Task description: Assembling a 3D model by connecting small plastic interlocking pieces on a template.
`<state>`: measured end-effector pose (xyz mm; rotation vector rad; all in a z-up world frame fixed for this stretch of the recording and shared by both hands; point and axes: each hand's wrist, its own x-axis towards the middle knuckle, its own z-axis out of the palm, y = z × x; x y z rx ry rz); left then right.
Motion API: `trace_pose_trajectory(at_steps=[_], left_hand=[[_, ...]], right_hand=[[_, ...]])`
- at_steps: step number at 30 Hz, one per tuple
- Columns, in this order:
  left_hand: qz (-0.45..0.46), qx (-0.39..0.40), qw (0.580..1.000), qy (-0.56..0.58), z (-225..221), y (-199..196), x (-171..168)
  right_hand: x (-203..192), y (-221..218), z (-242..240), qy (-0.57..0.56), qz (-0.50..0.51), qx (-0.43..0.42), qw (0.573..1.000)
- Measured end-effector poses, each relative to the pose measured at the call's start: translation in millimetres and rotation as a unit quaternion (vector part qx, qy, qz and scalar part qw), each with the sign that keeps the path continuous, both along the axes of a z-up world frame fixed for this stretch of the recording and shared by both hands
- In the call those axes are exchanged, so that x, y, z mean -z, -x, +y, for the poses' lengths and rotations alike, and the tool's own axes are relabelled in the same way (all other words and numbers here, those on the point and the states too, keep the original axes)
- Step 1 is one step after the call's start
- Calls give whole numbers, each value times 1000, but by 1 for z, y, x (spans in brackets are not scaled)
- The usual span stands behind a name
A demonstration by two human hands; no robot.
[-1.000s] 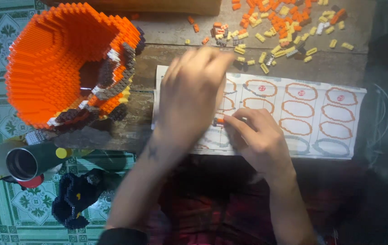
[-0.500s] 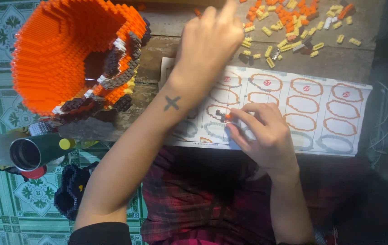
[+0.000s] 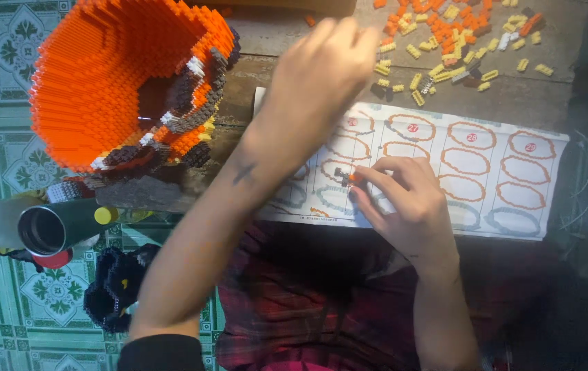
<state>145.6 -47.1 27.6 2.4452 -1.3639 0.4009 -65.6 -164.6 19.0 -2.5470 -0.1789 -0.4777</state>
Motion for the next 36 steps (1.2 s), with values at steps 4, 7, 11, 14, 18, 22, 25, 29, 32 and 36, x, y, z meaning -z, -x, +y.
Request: trace_pose_trajectory(at_steps=[4, 7, 11, 14, 18, 22, 25, 29, 32, 36], left_hand=[[293, 27, 952, 79, 63, 48, -41], [307, 47, 944, 108, 89, 86, -13], [284, 22, 955, 84, 95, 113, 9], [237, 15, 966, 101, 98, 116, 19], [243, 19, 961, 127, 101, 111, 20], [229, 12, 964, 132, 101, 110, 19], [242, 18, 957, 159, 102, 105, 15], [268, 25, 947, 176, 101, 101, 11], [281, 17, 943, 177, 101, 102, 11], [302, 1, 934, 193, 98, 101, 10]], right_hand=[[1, 0, 0, 23, 7, -7, 1000], [4, 0, -1, 32, 3, -15, 999], [3, 2, -1, 109, 29, -8, 994], [-5, 0, 4, 126, 53, 6, 991], [-13, -4, 2, 106, 88, -16, 990], [-15, -6, 4, 98, 106, -30, 989], [-20, -11, 7, 86, 79, -38, 992], [-18, -15, 7, 72, 32, -47, 996], [-17, -16, 8, 50, 25, -56, 997], [-17, -17, 8, 65, 30, -50, 996]])
